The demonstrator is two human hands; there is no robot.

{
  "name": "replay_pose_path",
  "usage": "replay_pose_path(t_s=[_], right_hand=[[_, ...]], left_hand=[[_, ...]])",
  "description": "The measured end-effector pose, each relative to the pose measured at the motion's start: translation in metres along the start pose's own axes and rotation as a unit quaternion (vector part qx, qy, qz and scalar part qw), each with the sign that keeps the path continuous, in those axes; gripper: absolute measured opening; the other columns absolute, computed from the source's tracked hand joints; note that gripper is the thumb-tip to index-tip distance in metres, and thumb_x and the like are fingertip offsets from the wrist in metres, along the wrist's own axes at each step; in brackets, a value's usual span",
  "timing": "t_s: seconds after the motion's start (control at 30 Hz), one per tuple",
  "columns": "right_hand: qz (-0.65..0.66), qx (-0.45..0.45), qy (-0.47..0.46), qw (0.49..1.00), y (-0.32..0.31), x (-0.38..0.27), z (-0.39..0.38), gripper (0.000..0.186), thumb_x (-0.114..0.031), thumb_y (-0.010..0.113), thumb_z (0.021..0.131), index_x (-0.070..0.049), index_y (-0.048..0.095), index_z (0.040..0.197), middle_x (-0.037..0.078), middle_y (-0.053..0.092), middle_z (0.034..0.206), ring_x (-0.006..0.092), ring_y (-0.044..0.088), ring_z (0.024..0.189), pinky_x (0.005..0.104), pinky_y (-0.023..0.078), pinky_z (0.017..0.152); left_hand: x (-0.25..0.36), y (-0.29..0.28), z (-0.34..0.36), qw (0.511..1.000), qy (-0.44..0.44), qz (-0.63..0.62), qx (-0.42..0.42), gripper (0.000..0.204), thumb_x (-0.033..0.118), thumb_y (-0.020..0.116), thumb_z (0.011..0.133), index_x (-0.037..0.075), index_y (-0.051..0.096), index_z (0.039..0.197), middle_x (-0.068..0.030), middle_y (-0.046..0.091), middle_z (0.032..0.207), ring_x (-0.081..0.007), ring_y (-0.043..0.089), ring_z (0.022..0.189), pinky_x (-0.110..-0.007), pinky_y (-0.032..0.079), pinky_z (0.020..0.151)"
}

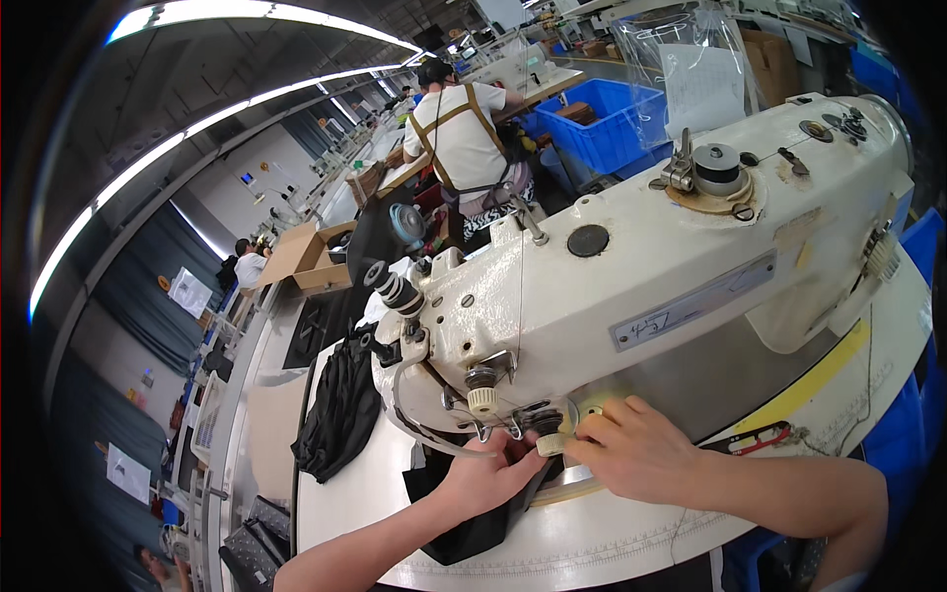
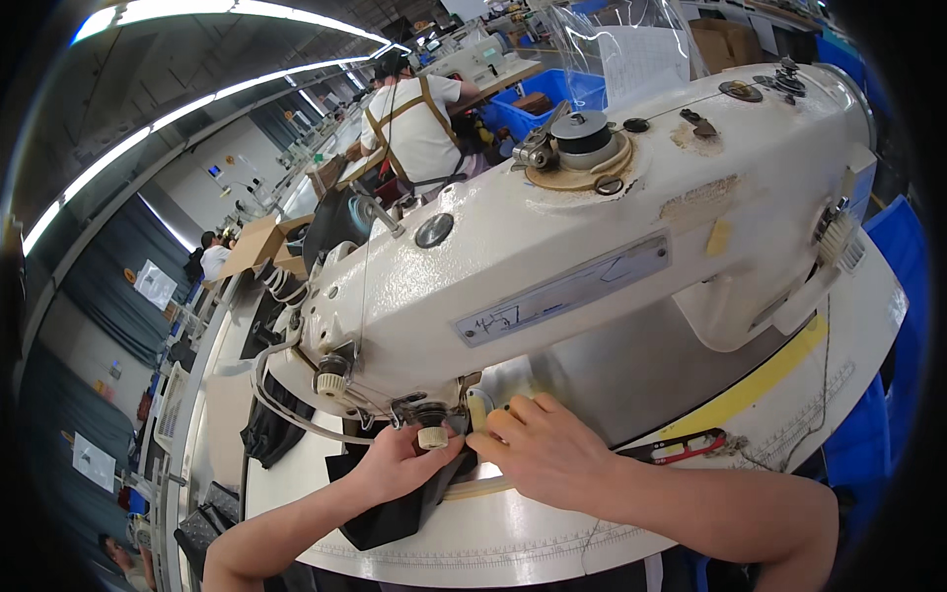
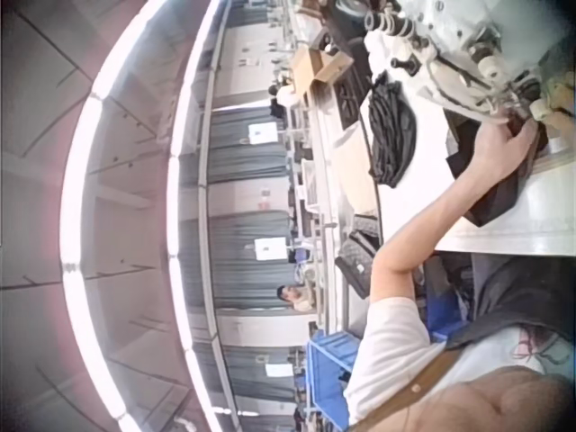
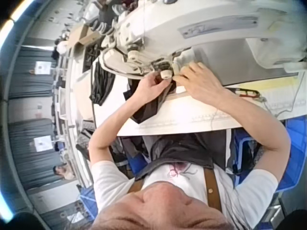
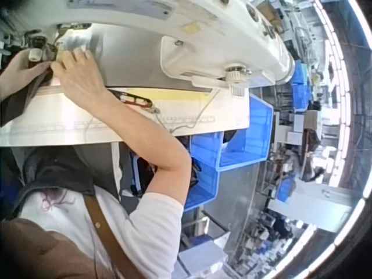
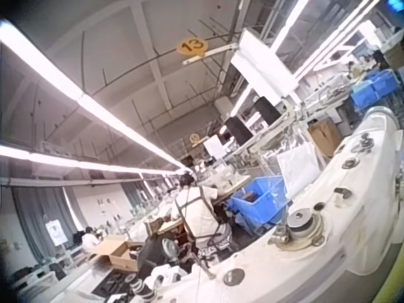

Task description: The person takes a shoe component from a plastic crate, aligns it with fabric pieces by hand, and stitches them together using a sewing machine.

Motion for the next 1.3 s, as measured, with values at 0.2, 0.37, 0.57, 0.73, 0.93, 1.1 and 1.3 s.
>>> replay_pose_path(t_s=[0.2,0.37,0.57,0.73,0.93,1.1,1.3], right_hand=[[-0.049,-0.045,-0.069,0.995,-0.004,0.001,0.000,0.025,-0.013,0.062,0.076,-0.007,0.062,0.101,0.004,0.055,0.088,0.0209,0.053,0.084,0.0323,0.044,0.075],[-0.037,-0.061,-0.058,0.996,-0.006,0.000,0.001,0.027,-0.014,0.063,0.076,-0.006,0.061,0.102,0.004,0.055,0.090,0.0203,0.053,0.082,0.0315,0.044,0.074],[-0.017,-0.067,-0.043,0.997,-0.006,0.002,0.005,0.026,-0.012,0.063,0.076,-0.006,0.060,0.101,0.004,0.055,0.090,0.0199,0.053,0.080,0.0311,0.044,0.074],[-0.010,-0.089,-0.043,0.995,-0.008,0.003,0.005,0.025,-0.012,0.063,0.077,-0.006,0.060,0.101,0.004,0.055,0.091,0.0198,0.052,0.081,0.0316,0.044,0.075],[0.001,-0.096,-0.031,0.995,-0.011,0.002,0.008,0.026,-0.011,0.063,0.078,-0.006,0.060,0.103,0.004,0.054,0.091,0.0202,0.052,0.080,0.0319,0.044,0.075],[0.082,-0.072,-0.076,0.991,-0.014,0.002,0.011,0.024,-0.010,0.060,0.080,-0.002,0.062,0.103,0.008,0.061,0.108,0.0210,0.056,0.088,0.0342,0.046,0.080],[0.108,-0.125,-0.043,0.985,-0.015,-0.003,0.016,0.018,-0.010,0.061,0.080,-0.001,0.063,0.095,0.010,0.065,0.106,0.0229,0.058,0.093,0.0362,0.047,0.084]], left_hand=[[-0.012,0.007,0.002,0.991,0.088,-0.087,0.045,0.029,0.025,0.069,0.088,-0.003,0.064,0.093,-0.0061,0.065,0.072,-0.0069,0.058,0.061,-0.025,0.047,0.055],[0.006,-0.006,-0.006,0.994,-0.046,-0.098,0.010,0.029,0.019,0.073,0.086,-0.001,0.067,0.107,-0.0041,0.068,0.104,-0.0067,0.062,0.089,-0.022,0.052,0.062],[0.012,-0.008,-0.006,0.991,-0.038,-0.125,0.007,0.017,0.015,0.069,0.088,-0.001,0.064,0.089,-0.0009,0.064,0.073,-0.0056,0.056,0.063,-0.023,0.046,0.057],[0.007,-0.006,-0.005,0.992,0.033,-0.116,0.034,0.014,0.014,0.068,0.087,0.000,0.065,0.091,-0.0010,0.065,0.076,-0.0079,0.059,0.069,-0.026,0.049,0.062],[-0.003,-0.004,-0.005,0.998,-0.003,-0.061,0.007,0.022,0.027,0.071,0.087,0.011,0.072,0.103,0.0013,0.070,0.087,-0.0034,0.056,0.063,-0.023,0.049,0.057],[-0.007,0.000,-0.002,0.981,0.131,-0.146,0.013,0.015,0.011,0.068,0.086,0.002,0.067,0.098,-0.0075,0.069,0.091,-0.0138,0.065,0.087,-0.029,0.052,0.073],[-0.007,-0.005,-0.011,0.989,0.100,-0.104,-0.004,0.028,0.023,0.065,0.089,0.003,0.064,0.109,-0.0077,0.067,0.103,-0.0173,0.062,0.097,-0.031,0.048,0.090]])
Point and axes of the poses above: each hand's wrist, its own z-axis towards the middle knuckle, its own y-axis out of the palm, x = y × z, the point moved 1 cm from there along z, towards the middle knuckle
